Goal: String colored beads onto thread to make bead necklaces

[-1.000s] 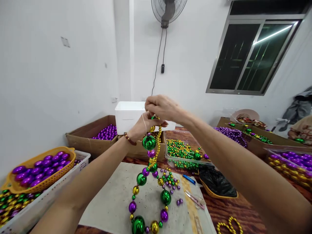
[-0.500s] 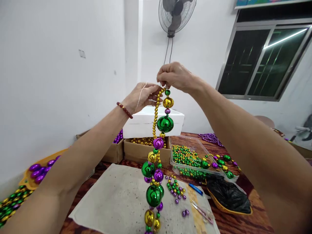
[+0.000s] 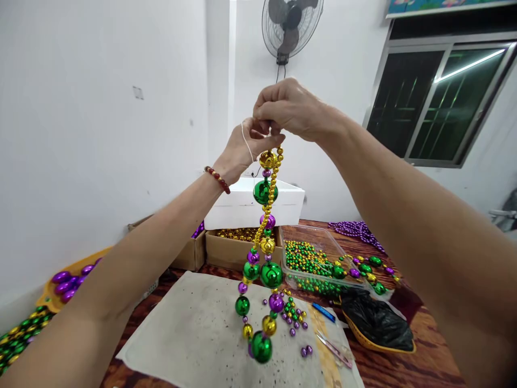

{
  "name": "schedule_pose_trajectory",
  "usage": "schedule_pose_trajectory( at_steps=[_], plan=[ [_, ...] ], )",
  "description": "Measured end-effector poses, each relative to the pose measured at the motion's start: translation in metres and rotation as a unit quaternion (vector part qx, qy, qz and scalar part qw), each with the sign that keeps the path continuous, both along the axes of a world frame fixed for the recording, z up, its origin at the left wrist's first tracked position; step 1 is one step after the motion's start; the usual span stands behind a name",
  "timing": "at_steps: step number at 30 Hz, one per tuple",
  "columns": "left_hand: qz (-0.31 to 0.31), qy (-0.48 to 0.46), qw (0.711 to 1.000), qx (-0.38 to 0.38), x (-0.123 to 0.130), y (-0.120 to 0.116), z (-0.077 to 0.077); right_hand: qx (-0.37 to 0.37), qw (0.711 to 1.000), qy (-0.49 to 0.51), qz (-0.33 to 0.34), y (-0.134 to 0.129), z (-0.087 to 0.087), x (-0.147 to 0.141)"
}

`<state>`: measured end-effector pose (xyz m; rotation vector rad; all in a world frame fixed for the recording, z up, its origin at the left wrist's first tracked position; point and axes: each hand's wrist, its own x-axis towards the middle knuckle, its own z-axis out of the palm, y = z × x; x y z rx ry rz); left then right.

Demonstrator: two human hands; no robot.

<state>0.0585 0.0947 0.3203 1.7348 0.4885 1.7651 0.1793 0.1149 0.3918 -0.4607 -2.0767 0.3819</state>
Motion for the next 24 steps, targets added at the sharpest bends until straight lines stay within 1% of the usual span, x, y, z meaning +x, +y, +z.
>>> schedule_pose_trajectory(
  at_steps=[2,4,6,9,12,15,18,20,24],
  plan=[
    [-0.023,-0.002,1.000,0.010,0.004,0.000,-0.006,0.014,1.000,-0.019,-0.014,-0.007,-0.007,0.002],
    [-0.061,0.005,0.998,0.012,0.007,0.000,-0.016,0.029,0.998,-0.039,-0.029,-0.012,-0.016,0.005],
    [-0.095,0.011,0.995,0.004,0.010,-0.001,-0.029,0.037,0.997,-0.054,-0.037,-0.014,-0.027,0.009],
    [-0.131,0.003,0.991,-0.015,0.014,-0.002,-0.056,0.021,0.997,-0.061,-0.037,-0.014,-0.047,0.015],
    [-0.144,-0.027,0.988,-0.040,0.019,-0.001,-0.086,-0.027,0.996,-0.072,-0.052,-0.014,-0.072,0.021],
    [-0.132,-0.034,0.987,-0.084,0.025,-0.004,-0.114,-0.072,0.990,-0.091,-0.084,-0.014,-0.100,0.027],
    [-0.119,-0.029,0.983,-0.140,0.028,-0.010,-0.138,-0.105,0.982,-0.109,-0.109,-0.012,-0.129,0.031],
    [-0.132,-0.025,0.976,-0.168,0.027,-0.012,-0.153,-0.124,0.978,-0.118,-0.116,-0.009,-0.147,0.033],
    [-0.182,-0.022,0.956,-0.230,0.023,-0.011,-0.185,-0.144,0.974,-0.140,-0.109,-0.004,-0.183,0.032]
  ],
)
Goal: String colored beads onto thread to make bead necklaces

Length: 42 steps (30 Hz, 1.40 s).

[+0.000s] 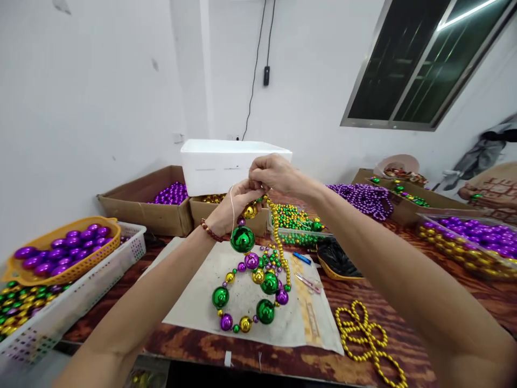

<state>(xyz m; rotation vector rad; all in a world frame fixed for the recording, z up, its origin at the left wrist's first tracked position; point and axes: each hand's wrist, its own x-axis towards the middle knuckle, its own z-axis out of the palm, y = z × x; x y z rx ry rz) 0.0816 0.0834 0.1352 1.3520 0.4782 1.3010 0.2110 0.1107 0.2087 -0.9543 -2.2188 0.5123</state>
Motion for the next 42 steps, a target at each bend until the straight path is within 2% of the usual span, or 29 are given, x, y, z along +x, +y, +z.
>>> schedule_pose_trajectory(
  at_steps=[4,8,13,15,17,19,22,26,29,32,36,39,42],
  plan=[
    [-0.006,-0.022,0.997,-0.076,-0.005,-0.002,-0.035,-0.041,0.999,0.009,-0.011,0.003,-0.039,-0.004],
    [0.014,-0.014,0.988,-0.156,-0.013,-0.010,-0.073,-0.123,0.988,0.086,0.025,0.004,-0.084,-0.006],
    [0.053,-0.013,0.972,-0.229,-0.024,-0.016,-0.122,-0.290,0.928,0.230,0.046,0.001,-0.133,-0.003],
    [0.071,-0.010,0.969,-0.236,-0.027,-0.014,-0.138,-0.274,0.925,0.262,0.041,-0.009,-0.149,-0.001],
    [0.100,-0.006,0.966,-0.240,-0.030,-0.012,-0.150,-0.190,0.952,0.237,0.037,-0.028,-0.166,0.001],
    [0.124,-0.005,0.962,-0.244,-0.032,-0.010,-0.157,-0.089,0.981,0.170,0.021,-0.049,-0.187,0.004],
    [0.117,-0.006,0.959,-0.259,-0.032,-0.010,-0.160,0.006,0.997,0.074,-0.019,-0.074,-0.228,0.010],
    [0.050,-0.002,0.959,-0.280,-0.027,-0.016,-0.159,0.114,0.992,-0.019,-0.057,-0.075,-0.278,0.017],
    [0.004,0.022,0.951,-0.310,-0.025,-0.021,-0.161,0.180,0.973,-0.083,-0.121,-0.068,-0.298,0.018],
    [-0.044,0.053,0.934,-0.350,-0.027,-0.026,-0.166,0.184,0.957,-0.140,-0.173,-0.067,-0.302,0.015],
    [-0.075,0.067,0.921,-0.376,-0.031,-0.038,-0.173,0.142,0.958,-0.190,-0.163,-0.073,-0.310,0.010],
    [-0.041,0.097,0.926,-0.362,-0.032,-0.047,-0.181,0.084,0.961,-0.233,-0.122,-0.080,-0.322,0.007],
    [0.032,0.130,0.940,-0.315,-0.032,-0.053,-0.192,0.041,0.963,-0.252,-0.080,-0.091,-0.325,0.008]
  ],
)
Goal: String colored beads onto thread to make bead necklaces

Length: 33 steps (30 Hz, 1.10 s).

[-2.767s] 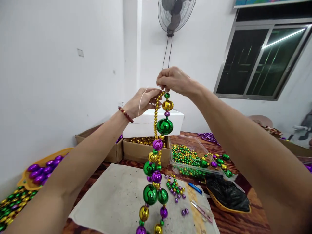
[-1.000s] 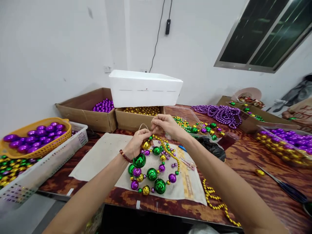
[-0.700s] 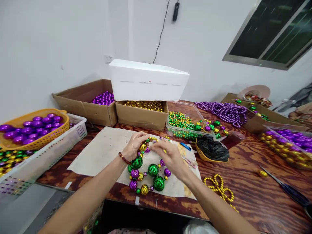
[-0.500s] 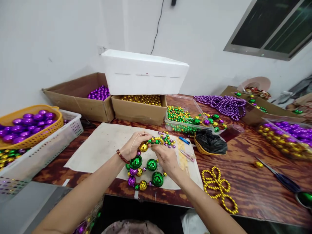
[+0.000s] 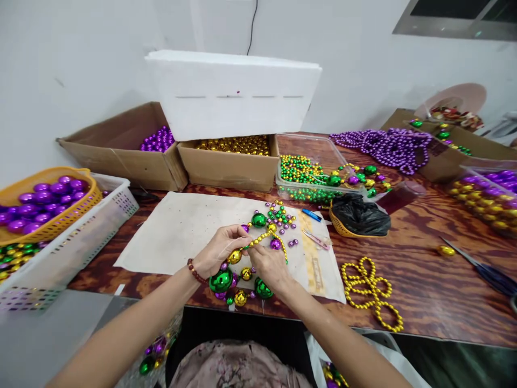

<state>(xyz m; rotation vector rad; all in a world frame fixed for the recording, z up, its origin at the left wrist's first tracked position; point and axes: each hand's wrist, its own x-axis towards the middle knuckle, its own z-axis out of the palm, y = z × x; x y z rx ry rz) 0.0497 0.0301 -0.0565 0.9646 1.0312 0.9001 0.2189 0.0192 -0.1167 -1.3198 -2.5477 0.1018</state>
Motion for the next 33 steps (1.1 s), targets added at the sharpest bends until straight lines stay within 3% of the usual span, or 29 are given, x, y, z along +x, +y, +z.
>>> schedule_pose_trajectory(
  at_steps=[3,6,9,11,14,17,20,22,25,28,31,33],
  plan=[
    [0.034,0.035,0.998,0.031,-0.001,-0.003,-0.011,-0.052,0.998,0.032,0.029,-0.010,0.018,0.008],
    [0.028,0.048,0.998,0.030,-0.001,-0.004,-0.018,-0.068,0.996,0.063,0.016,-0.013,0.054,0.013],
    [0.020,0.051,0.998,0.039,0.001,-0.004,-0.021,-0.033,0.999,0.012,0.038,-0.006,0.084,0.006],
    [0.017,0.050,0.997,0.056,0.002,-0.002,-0.022,-0.023,0.995,-0.045,0.088,0.002,0.092,-0.003],
    [0.007,0.047,0.996,0.069,0.001,0.000,-0.024,-0.032,0.988,-0.058,0.138,0.014,0.084,-0.011],
    [0.000,0.056,0.997,0.062,-0.002,0.001,-0.029,-0.091,0.986,0.072,0.116,0.026,0.068,-0.009],
    [-0.007,0.057,0.997,0.050,-0.003,0.001,-0.033,-0.181,0.960,0.202,0.072,0.034,0.060,-0.002],
    [-0.006,0.055,0.998,0.041,-0.003,0.001,-0.035,-0.175,0.966,0.173,0.080,0.037,0.060,0.001],
    [-0.003,0.061,0.998,0.018,-0.002,0.002,-0.035,-0.097,0.987,0.018,0.124,0.035,0.066,0.002],
    [-0.007,0.071,0.997,0.011,-0.001,0.002,-0.035,-0.060,0.983,-0.077,0.156,0.033,0.069,0.000],
    [-0.010,0.077,0.997,0.019,-0.001,0.001,-0.036,-0.056,0.979,-0.073,0.184,0.036,0.062,-0.001],
    [-0.010,0.080,0.997,0.017,-0.002,0.001,-0.037,-0.064,0.983,-0.013,0.174,0.038,0.052,0.001]
  ],
)
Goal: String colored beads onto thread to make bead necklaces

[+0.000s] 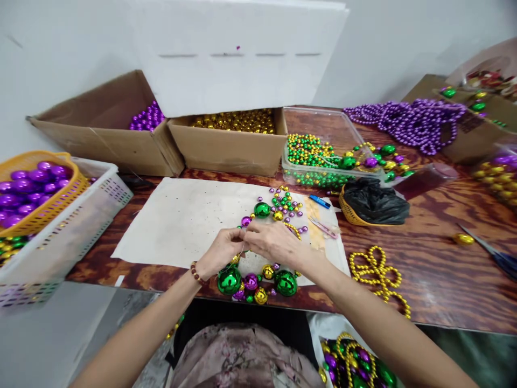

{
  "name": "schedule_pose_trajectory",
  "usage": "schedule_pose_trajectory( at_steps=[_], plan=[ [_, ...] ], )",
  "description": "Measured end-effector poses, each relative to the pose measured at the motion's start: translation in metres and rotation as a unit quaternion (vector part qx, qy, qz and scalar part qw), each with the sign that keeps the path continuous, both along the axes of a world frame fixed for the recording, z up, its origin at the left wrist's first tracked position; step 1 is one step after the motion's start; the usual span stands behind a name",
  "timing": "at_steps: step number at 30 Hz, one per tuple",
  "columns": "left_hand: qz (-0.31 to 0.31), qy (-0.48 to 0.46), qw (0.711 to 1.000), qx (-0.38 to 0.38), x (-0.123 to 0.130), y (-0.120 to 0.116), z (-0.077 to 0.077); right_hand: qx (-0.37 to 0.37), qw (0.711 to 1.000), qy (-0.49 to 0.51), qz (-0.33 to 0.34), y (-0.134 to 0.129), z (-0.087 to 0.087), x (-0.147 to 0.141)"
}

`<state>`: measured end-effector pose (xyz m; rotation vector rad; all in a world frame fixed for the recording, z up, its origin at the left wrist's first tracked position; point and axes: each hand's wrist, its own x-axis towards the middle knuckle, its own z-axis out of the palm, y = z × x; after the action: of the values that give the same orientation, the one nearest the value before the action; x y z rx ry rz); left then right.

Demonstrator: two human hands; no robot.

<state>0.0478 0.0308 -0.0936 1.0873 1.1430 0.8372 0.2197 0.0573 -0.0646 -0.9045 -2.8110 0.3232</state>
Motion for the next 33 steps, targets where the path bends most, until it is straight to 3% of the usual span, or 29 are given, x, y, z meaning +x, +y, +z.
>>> schedule_pose_trajectory(
  at_steps=[2,4,6,8,10,12,13,14,18,19,21,26,33],
  plan=[
    [0.002,0.000,1.000,-0.002,-0.002,-0.001,-0.002,-0.047,0.993,0.091,-0.052,0.001,-0.011,0.001],
    [0.004,0.001,1.000,0.001,-0.003,-0.002,-0.003,-0.143,0.962,0.196,-0.122,0.001,-0.021,0.000],
    [0.006,0.005,1.000,0.006,-0.004,-0.002,-0.004,-0.279,0.894,0.304,-0.176,0.003,-0.025,-0.005],
    [0.007,0.008,1.000,0.010,-0.004,-0.004,-0.005,-0.403,0.798,0.398,-0.206,0.010,-0.024,-0.014],
    [0.007,0.008,1.000,0.013,-0.004,-0.005,-0.005,-0.469,0.713,0.469,-0.226,0.025,-0.016,-0.024],
    [0.008,0.011,1.000,0.017,-0.005,-0.006,-0.006,-0.477,0.666,0.519,-0.243,0.045,-0.006,-0.030],
    [0.011,0.012,1.000,0.018,-0.005,-0.007,-0.007,-0.463,0.664,0.531,-0.251,0.055,-0.002,-0.030],
    [0.016,0.012,1.000,0.019,-0.006,-0.008,-0.007,-0.435,0.680,0.528,-0.263,0.063,0.002,-0.028],
    [0.045,-0.012,0.999,0.011,-0.010,-0.011,-0.008,-0.299,0.841,0.359,-0.271,0.066,0.002,-0.009],
    [0.050,-0.018,0.999,0.010,-0.011,-0.011,-0.008,-0.290,0.869,0.310,-0.254,0.059,-0.001,-0.004],
    [0.056,-0.021,0.998,0.016,-0.010,-0.011,-0.008,-0.301,0.898,0.239,-0.213,0.041,-0.009,0.003],
    [0.052,-0.005,0.998,0.043,-0.003,-0.009,-0.008,-0.283,0.918,0.190,-0.205,0.007,-0.026,-0.005],
    [0.095,-0.050,0.994,0.024,-0.002,-0.007,-0.015,-0.212,0.852,0.386,-0.284,-0.003,-0.044,-0.020]
  ],
)
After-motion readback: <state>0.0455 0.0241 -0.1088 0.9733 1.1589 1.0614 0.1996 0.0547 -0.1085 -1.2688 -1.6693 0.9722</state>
